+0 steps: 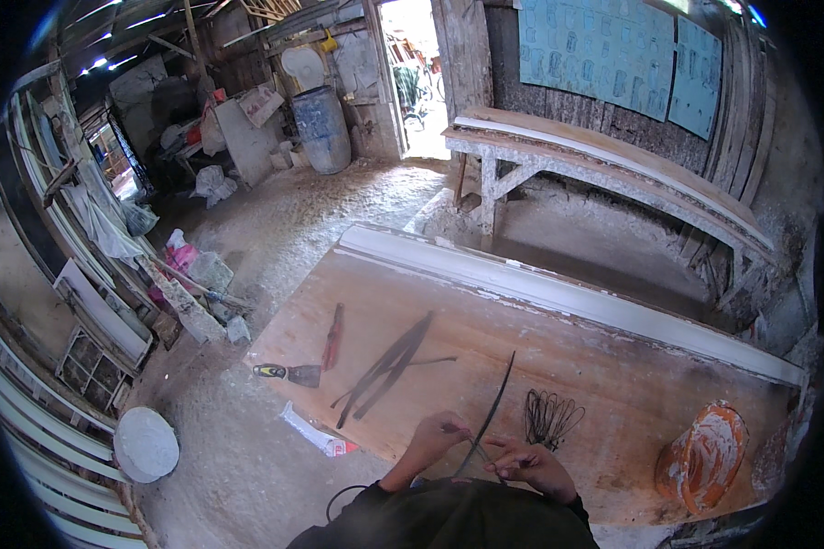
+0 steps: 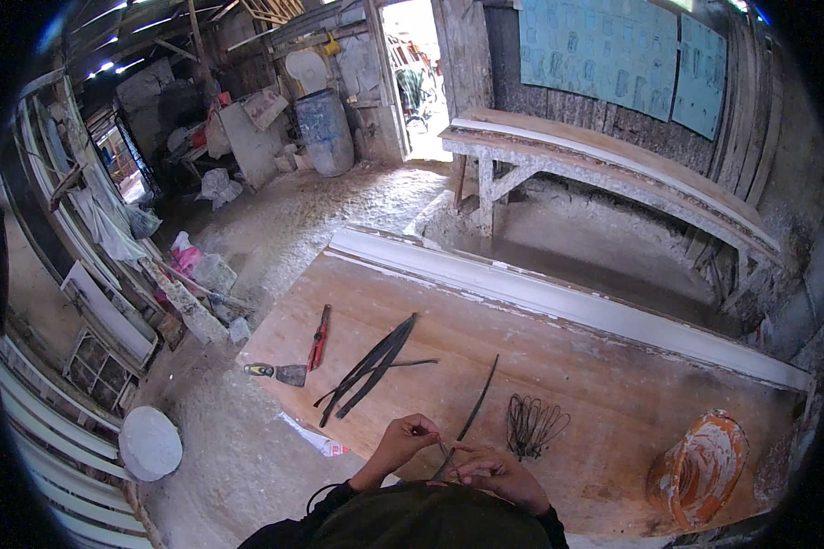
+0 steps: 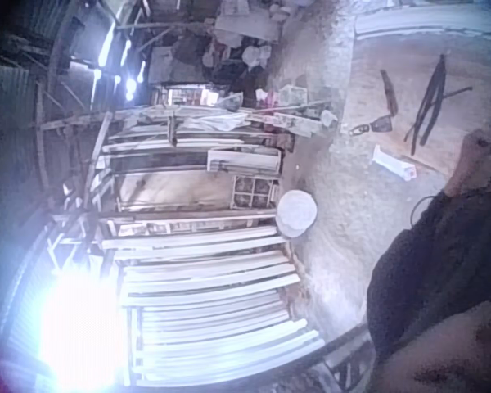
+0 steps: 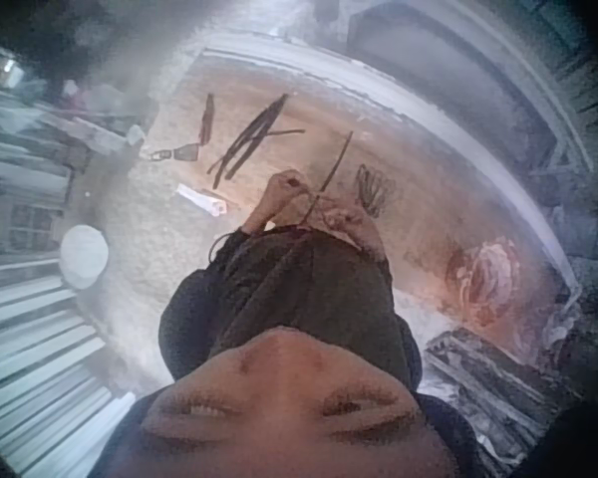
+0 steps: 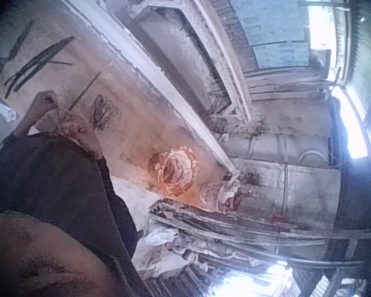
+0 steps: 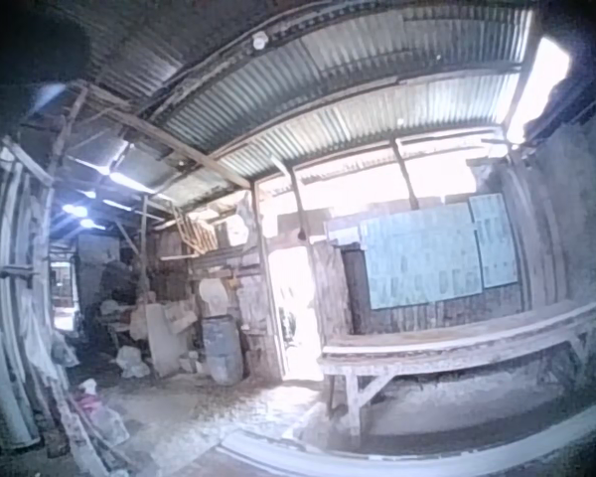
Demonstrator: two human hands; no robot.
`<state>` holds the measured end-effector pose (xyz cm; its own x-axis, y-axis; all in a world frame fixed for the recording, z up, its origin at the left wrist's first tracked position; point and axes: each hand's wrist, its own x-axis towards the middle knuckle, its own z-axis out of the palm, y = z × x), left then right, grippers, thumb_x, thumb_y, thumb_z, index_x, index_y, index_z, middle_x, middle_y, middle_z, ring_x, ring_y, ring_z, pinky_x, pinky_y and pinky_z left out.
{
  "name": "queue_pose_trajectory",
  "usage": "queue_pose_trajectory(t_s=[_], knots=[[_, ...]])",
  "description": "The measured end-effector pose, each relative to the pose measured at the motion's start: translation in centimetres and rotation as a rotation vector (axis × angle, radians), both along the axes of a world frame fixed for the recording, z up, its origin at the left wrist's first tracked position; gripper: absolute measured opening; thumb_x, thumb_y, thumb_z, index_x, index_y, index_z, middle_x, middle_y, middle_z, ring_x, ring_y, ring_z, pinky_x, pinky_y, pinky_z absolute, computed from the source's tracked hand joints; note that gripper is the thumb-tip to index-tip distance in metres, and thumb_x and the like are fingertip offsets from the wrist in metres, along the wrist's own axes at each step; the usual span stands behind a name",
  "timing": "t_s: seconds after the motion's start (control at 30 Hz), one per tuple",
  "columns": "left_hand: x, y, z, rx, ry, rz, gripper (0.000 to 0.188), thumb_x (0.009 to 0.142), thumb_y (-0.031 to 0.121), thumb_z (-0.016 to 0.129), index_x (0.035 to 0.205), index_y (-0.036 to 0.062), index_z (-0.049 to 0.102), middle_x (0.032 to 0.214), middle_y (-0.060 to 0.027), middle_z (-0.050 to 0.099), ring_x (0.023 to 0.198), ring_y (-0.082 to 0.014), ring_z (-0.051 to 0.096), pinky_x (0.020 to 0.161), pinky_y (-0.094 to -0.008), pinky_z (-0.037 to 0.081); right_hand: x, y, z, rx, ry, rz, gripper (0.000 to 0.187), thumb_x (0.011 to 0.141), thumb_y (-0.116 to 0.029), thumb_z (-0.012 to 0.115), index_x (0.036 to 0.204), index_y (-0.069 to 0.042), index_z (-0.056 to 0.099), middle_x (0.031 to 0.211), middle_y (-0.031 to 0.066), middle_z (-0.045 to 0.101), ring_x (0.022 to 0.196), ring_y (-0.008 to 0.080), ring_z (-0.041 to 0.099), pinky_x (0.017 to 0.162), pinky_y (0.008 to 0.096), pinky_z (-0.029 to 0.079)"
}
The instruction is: The person stands at a workbench and repeatedly picks up thin wire ties, loops them around a long metal rod, and twists them to secure the ties. The person continues this process with multiple ties throughout the clip.
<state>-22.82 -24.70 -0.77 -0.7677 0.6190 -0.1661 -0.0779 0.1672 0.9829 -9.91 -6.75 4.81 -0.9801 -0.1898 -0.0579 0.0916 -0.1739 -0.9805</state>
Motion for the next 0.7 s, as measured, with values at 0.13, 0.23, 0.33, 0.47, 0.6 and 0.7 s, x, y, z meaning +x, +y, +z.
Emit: queue_pose_trajectory(t_s=[0.13, 0.23, 0.33, 0.47, 0.6, 0.7], knots=[[1.5, 1.0, 0.0, 0.040, -0.031, -0.050, 0.009, 0.075, 0.009, 0.066, 0.077, 0.0020, 0.060, 0.079, -0.0031, 0.059, 0.072, -0.0092, 0.054, 0.067, -0.0241, 0.043, 0.3, 0.1, -0.2, -0.045, -0.012, -0.143, 0.010, 0.069, -0.003, 0.068, 0.078, -0.005, 0.066, 0.099, 0.0117, 0.060, 0.110, 0.0225, 0.047, 0.096, 0.0355, 0.030], [2.2, 1.7, -0.5, 0.124, -0.055, -0.190, 0.008, 0.076, 0.008, 0.064, 0.079, 0.0022, 0.060, 0.079, -0.0028, 0.058, 0.073, -0.0093, 0.054, 0.067, -0.0230, 0.042, 0.2, -0.4, -0.6, -0.086, -0.090, -0.343, 0.010, 0.066, 0.001, 0.069, 0.069, -0.005, 0.062, 0.089, 0.0107, 0.061, 0.094, 0.0211, 0.055, 0.088, 0.0342, 0.036], [2.2, 1.5, 1.1, 0.087, -0.215, -0.503, 0.009, 0.077, 0.010, 0.064, 0.079, 0.0023, 0.059, 0.079, -0.0031, 0.057, 0.074, -0.0102, 0.052, 0.068, -0.0225, 0.041, 0.0, 0.4, -5.2, 0.081, -0.014, -0.610, 0.012, 0.066, 0.002, 0.067, 0.075, -0.003, 0.061, 0.079, 0.0075, 0.058, 0.086, 0.0179, 0.054, 0.077, 0.0311, 0.041], [3.1, 1.5, 1.3, 0.320, -0.130, -0.839, 0.009, 0.077, 0.010, 0.062, 0.079, 0.0025, 0.058, 0.077, -0.0018, 0.055, 0.072, -0.0095, 0.050, 0.064, -0.0213, 0.039, -0.5, 0.9, -5.2, 0.719, 0.180, -0.731, 0.017, 0.070, -0.001, 0.064, 0.085, -0.003, 0.058, 0.078, 0.0073, 0.054, 0.077, 0.0163, 0.051, 0.071, 0.0290, 0.041], [2.4, 0.5, 2.9, 0.201, -0.226, -0.634, 0.007, 0.078, 0.009, 0.062, 0.079, 0.0034, 0.058, 0.075, -0.0006, 0.054, 0.070, -0.0083, 0.050, 0.064, -0.0212, 0.039, -1.6, -0.3, -3.3, 0.663, 0.284, -0.927, 0.012, 0.070, -0.002, 0.064, 0.081, -0.002, 0.059, 0.077, 0.0075, 0.054, 0.076, 0.0163, 0.050, 0.069, 0.0277, 0.040], [0.8, -0.4, 1.4, 0.124, -0.181, -0.435, 0.006, 0.077, 0.007, 0.063, 0.080, 0.0034, 0.059, 0.077, -0.0014, 0.056, 0.072, -0.0086, 0.053, 0.066, -0.0215, 0.041, -0.9, 0.1, -2.5, 0.654, 0.171, -0.824, 0.007, 0.070, -0.002, 0.064, 0.075, -0.001, 0.060, 0.078, 0.0074, 0.055, 0.078, 0.0165, 0.051, 0.071, 0.0276, 0.040]])
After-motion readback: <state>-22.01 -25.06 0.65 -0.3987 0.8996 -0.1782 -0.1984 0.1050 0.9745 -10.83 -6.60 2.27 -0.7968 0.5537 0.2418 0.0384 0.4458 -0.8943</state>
